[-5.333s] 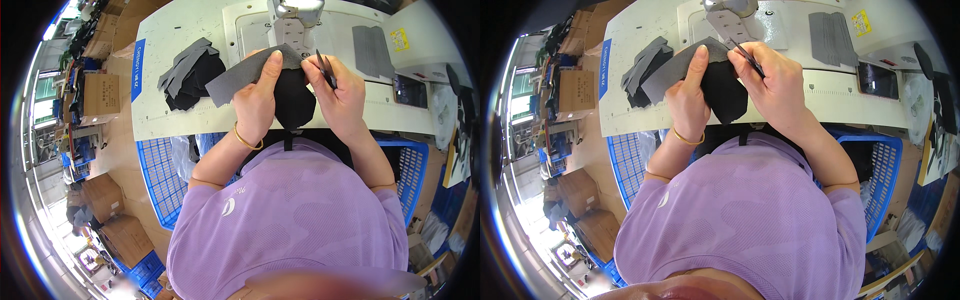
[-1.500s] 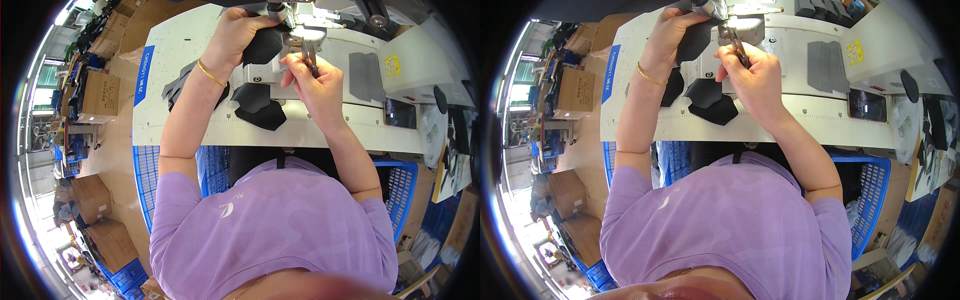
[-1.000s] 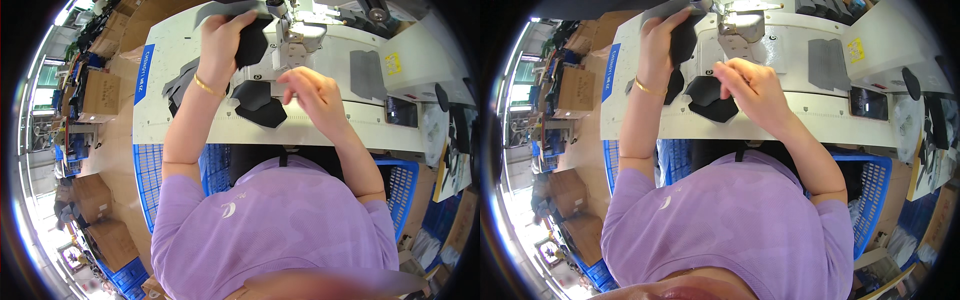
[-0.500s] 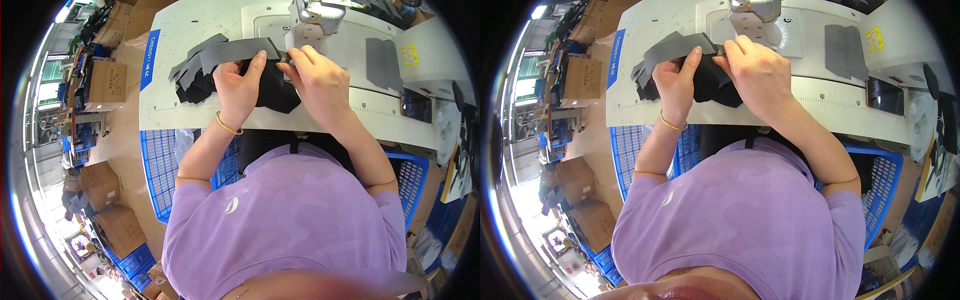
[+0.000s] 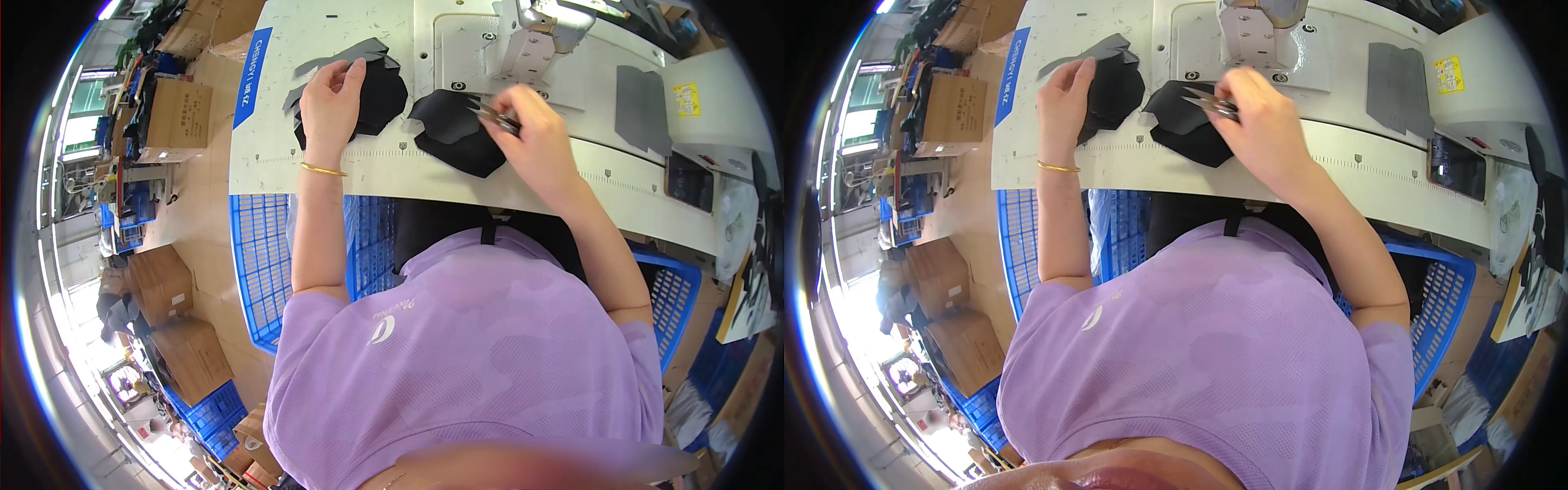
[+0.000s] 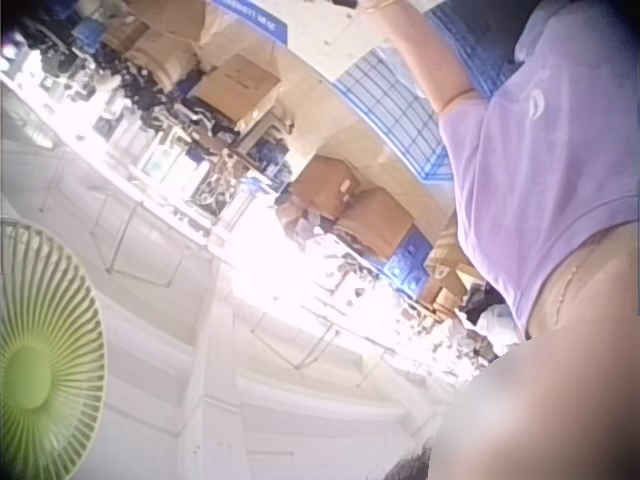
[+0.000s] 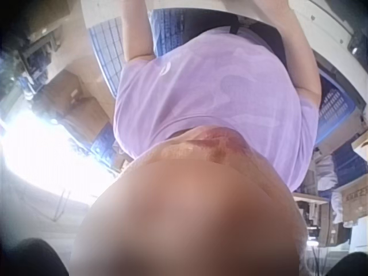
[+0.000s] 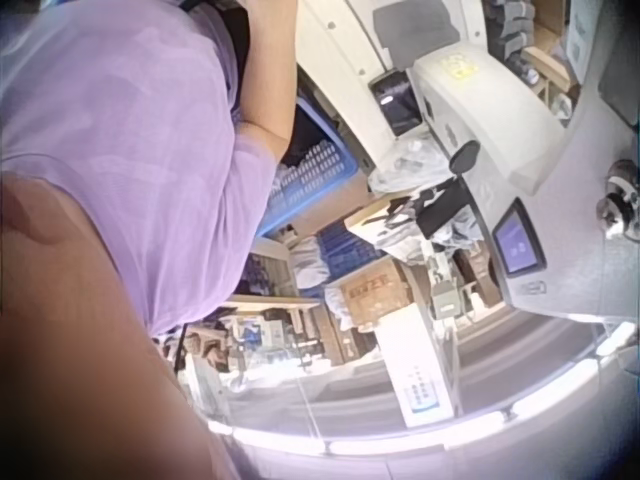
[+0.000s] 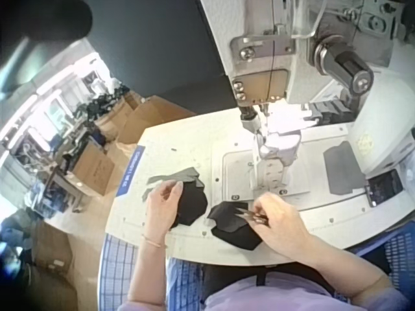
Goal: Stitching black fabric components together using an industrial sewing machine.
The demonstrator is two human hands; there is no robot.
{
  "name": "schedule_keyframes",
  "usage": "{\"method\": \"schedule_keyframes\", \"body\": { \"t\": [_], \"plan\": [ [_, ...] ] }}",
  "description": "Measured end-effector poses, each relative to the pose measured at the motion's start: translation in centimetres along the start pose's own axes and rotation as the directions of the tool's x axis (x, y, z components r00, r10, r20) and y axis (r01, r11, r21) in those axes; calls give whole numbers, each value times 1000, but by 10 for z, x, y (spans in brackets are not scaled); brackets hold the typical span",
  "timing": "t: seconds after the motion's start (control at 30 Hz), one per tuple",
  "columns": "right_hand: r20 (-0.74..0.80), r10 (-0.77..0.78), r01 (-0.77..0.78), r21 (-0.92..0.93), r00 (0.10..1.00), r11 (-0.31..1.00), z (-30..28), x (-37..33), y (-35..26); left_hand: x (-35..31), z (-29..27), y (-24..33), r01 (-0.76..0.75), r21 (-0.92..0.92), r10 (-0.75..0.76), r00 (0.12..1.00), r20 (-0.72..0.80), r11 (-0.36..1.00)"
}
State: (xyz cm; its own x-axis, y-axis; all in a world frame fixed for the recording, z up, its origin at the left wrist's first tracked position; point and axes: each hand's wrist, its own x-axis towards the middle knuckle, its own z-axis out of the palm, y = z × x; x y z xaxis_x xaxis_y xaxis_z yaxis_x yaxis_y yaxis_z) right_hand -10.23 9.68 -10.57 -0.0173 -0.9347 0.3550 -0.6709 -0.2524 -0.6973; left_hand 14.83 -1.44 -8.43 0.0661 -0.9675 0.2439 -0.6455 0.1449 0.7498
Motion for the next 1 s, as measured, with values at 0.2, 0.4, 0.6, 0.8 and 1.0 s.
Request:
{"method": "schedule_keyframes", "body": {
  "t": [0.2,0.4,0.6,0.8,1.0],
  "plan": [
    [66,-26,29,-37,997,999,48,28,-3,-36,2,21,-179,358,222,972,-83,917],
    [-113,-95,110,132,989,985,25,23,6,-77,39,27,-181,-225,182,983,-14,958],
    [-73,-82,99,266,994,959,1,-4,15,-89,79,47,16,-533,103,976,193,846],
    [-183,-264,272,22,947,962,-12,-41,6,-87,118,38,131,-621,16,974,226,772],
    [127,-382,400,-190,915,896,-9,-59,28,-74,96,52,-26,-857,-15,999,-39,515]
  ]
}}
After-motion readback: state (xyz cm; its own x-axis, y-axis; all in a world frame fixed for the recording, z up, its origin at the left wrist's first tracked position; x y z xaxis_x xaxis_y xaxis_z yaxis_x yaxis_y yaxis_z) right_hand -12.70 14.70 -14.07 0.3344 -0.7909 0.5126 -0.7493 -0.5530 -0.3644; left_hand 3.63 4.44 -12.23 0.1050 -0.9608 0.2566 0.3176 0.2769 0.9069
